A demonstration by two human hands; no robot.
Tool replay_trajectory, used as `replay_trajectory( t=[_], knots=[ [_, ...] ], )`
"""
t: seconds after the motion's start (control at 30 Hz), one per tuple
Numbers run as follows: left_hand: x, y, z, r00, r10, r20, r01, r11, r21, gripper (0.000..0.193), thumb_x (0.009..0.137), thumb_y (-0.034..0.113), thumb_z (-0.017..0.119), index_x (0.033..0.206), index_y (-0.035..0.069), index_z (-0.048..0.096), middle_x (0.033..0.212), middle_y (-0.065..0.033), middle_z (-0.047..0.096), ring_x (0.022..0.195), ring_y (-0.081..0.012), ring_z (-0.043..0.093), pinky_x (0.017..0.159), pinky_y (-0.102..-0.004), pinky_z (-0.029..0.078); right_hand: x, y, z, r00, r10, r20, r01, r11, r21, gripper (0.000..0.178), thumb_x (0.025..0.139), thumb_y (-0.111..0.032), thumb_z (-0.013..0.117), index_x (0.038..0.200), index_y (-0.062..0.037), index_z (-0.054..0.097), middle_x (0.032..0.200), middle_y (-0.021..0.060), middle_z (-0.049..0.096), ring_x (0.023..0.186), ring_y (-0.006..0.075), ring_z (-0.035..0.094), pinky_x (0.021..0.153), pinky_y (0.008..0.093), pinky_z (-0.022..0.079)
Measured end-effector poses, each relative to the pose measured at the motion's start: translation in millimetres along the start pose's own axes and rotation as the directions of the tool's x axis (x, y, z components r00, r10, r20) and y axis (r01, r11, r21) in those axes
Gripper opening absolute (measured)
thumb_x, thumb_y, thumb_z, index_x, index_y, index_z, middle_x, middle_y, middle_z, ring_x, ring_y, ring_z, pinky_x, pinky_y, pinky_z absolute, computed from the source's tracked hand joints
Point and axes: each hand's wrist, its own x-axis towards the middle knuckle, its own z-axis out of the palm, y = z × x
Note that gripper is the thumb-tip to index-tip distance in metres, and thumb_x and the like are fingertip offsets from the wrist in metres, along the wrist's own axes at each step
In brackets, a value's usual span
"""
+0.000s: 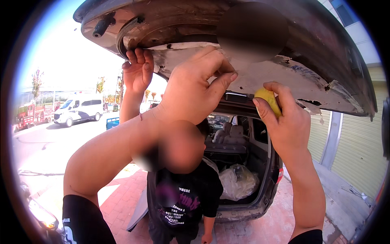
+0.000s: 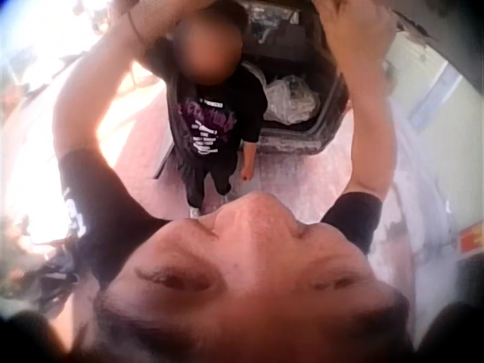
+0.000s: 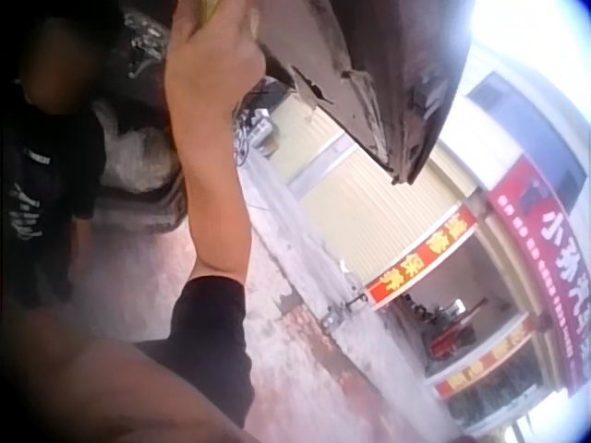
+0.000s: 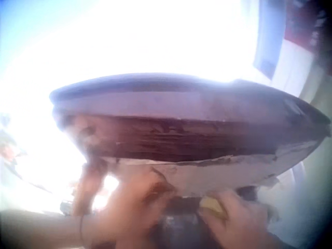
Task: The person applies yellow tape to the underside of an open car trunk lid, smoothing it along the edges and seams. The person then picks up a black plastic trunk liner panel, aligns it, and prepares to install it into the trunk.
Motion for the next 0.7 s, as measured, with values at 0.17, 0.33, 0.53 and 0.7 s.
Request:
replay_trajectory(
  t=[0.17, 0.33, 0.53, 0.7],
  knots=[
    [-15, -20, -17, 0.990, -0.137, -0.012, 0.136, 0.989, -0.056, 0.012, 0.096, 0.008, 0.071, 0.099, -0.001, 0.063, 0.089, -0.0047, 0.068, 0.089, -0.0130, 0.067, 0.076, -0.0261, 0.051, 5, -9, -24, 0.961, -0.032, 0.274, 0.076, 0.985, -0.152, 0.046, 0.088, -0.026, 0.078, 0.128, -0.0117, 0.061, 0.090, 0.0192, 0.073, 0.082, 0.0380, 0.071, 0.072, 0.0440, 0.054],
    [-7, -39, -25, 0.952, -0.187, -0.241, 0.167, 0.981, -0.102, 0.013, 0.093, 0.010, 0.073, 0.093, 0.000, 0.064, 0.085, -0.0075, 0.067, 0.081, -0.0171, 0.065, 0.075, -0.0286, 0.051, 15, 58, -58, 0.987, -0.003, 0.163, 0.084, 0.866, -0.492, 0.033, 0.090, -0.035, 0.074, 0.116, -0.0149, 0.068, 0.088, 0.0143, 0.074, 0.080, 0.0389, 0.070, 0.068, 0.0466, 0.053],
    [8, -59, 8, 0.903, 0.010, -0.429, 0.037, 0.994, 0.101, 0.014, 0.092, 0.012, 0.074, 0.093, 0.002, 0.065, 0.086, -0.0091, 0.068, 0.079, -0.0238, 0.064, 0.072, -0.0339, 0.049, 36, 77, -62, 0.990, 0.138, 0.007, -0.123, 0.910, -0.397, 0.033, 0.096, -0.047, 0.065, 0.109, -0.0164, 0.070, 0.087, 0.0100, 0.074, 0.082, 0.0366, 0.070, 0.071, 0.0436, 0.052],
    [9, -58, 22, 0.846, 0.002, -0.534, 0.070, 0.991, 0.115, 0.012, 0.092, 0.012, 0.073, 0.091, 0.004, 0.065, 0.083, -0.0086, 0.068, 0.079, -0.0285, 0.064, 0.073, -0.0377, 0.050, 40, 68, -46, 0.964, 0.213, -0.159, -0.254, 0.912, -0.321, 0.042, 0.099, -0.054, 0.058, 0.109, -0.0148, 0.071, 0.091, 0.0132, 0.075, 0.088, 0.0380, 0.070, 0.073, 0.0440, 0.052]
  ],
)
